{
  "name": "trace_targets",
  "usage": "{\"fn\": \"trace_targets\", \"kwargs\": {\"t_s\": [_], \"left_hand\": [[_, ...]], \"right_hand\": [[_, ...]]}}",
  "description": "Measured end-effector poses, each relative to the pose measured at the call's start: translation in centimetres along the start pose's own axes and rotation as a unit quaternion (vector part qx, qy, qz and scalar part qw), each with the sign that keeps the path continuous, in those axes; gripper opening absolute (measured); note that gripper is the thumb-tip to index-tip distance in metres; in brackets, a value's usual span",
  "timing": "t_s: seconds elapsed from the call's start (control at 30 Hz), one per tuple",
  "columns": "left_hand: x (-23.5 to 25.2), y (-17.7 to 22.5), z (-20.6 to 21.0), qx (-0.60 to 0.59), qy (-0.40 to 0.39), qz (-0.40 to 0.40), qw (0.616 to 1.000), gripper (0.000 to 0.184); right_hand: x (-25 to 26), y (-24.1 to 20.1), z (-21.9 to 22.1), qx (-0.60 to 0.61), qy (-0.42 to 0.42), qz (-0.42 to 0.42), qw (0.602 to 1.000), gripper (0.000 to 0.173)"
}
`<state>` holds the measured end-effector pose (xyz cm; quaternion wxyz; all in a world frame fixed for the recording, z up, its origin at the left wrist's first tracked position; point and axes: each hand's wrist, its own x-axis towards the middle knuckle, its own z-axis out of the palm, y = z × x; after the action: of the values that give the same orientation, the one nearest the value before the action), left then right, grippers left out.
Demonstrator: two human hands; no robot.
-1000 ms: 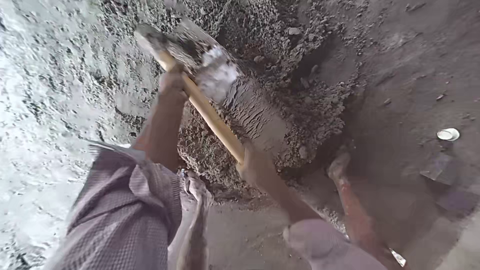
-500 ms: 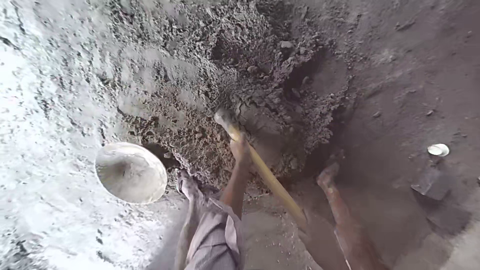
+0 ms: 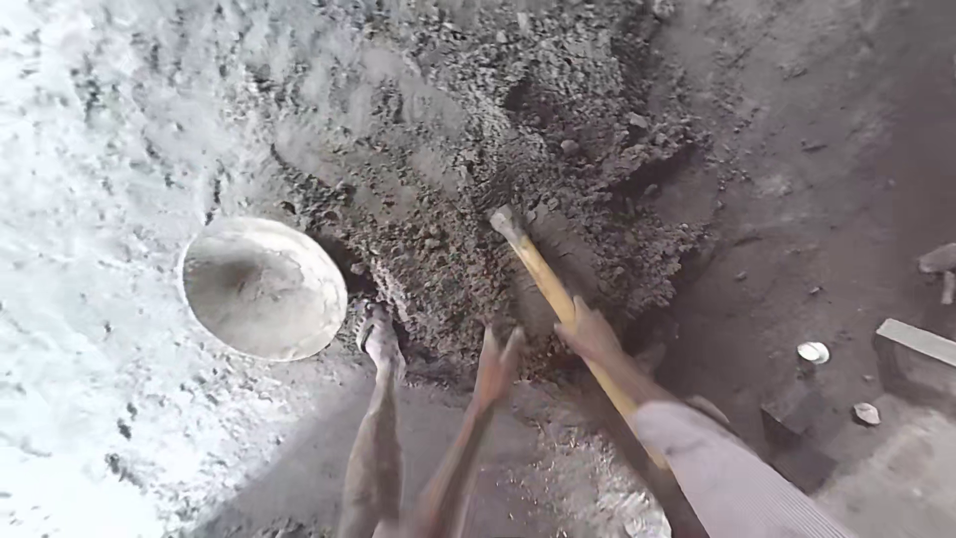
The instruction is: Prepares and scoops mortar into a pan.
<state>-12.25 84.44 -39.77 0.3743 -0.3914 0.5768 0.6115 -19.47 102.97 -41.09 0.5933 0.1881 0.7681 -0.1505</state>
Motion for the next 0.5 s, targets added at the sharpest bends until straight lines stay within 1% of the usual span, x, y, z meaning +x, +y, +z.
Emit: {"fn": "trace_targets", "kwargs": {"t_s": [0.03, 0.1, 0.17, 0.2, 0.23, 0.27, 0.33, 0.4, 0.43, 0.5], "left_hand": [[-2.7, -1.0, -2.7, -0.006, 0.010, 0.012, 1.000, 0.047], [-6.8, -3.2, -7.6, -0.024, 0.054, 0.019, 0.998, 0.035], [-7.8, -4.9, -12.1, 0.014, 0.129, -0.014, 0.991, 0.031], [-7.8, -5.3, -13.7, 0.035, 0.146, -0.042, 0.988, 0.035], [-8.0, -5.2, -14.1, 0.037, 0.147, -0.059, 0.987, 0.037], [-6.8, -4.3, -14.4, 0.020, 0.151, -0.040, 0.987, 0.036], [-5.5, -2.4, -15.0, -0.038, 0.124, -0.010, 0.992, 0.034], [-5.7, -2.0, -15.4, -0.104, 0.095, -0.022, 0.990, 0.032], [-6.0, -1.8, -15.9, -0.127, 0.095, -0.031, 0.987, 0.030], [-6.4, -1.2, -17.0, -0.157, 0.131, -0.034, 0.978, 0.029]], "right_hand": [[2.4, -2.2, -0.3, 0.039, 0.009, -0.013, 0.999, 0.075], [6.6, -5.5, -0.8, 0.120, -0.005, -0.012, 0.993, 0.064], [8.2, -7.4, -0.8, 0.174, -0.026, 0.022, 0.984, 0.049], [7.5, -7.4, -0.2, 0.179, -0.026, 0.041, 0.983, 0.045], [6.2, -6.9, 0.4, 0.171, -0.021, 0.055, 0.983, 0.041], [5.9, -7.9, 0.0, 0.155, -0.014, 0.049, 0.987, 0.039], [4.8, -9.9, -0.1, 0.140, 0.000, 0.047, 0.989, 0.038], [3.1, -11.9, -0.7, 0.118, -0.008, 0.053, 0.992, 0.034], [2.1, -13.0, -1.2, 0.116, -0.015, 0.059, 0.991, 0.032], [-0.9, -15.7, -2.5, 0.112, -0.010, 0.069, 0.991, 0.029]]}}
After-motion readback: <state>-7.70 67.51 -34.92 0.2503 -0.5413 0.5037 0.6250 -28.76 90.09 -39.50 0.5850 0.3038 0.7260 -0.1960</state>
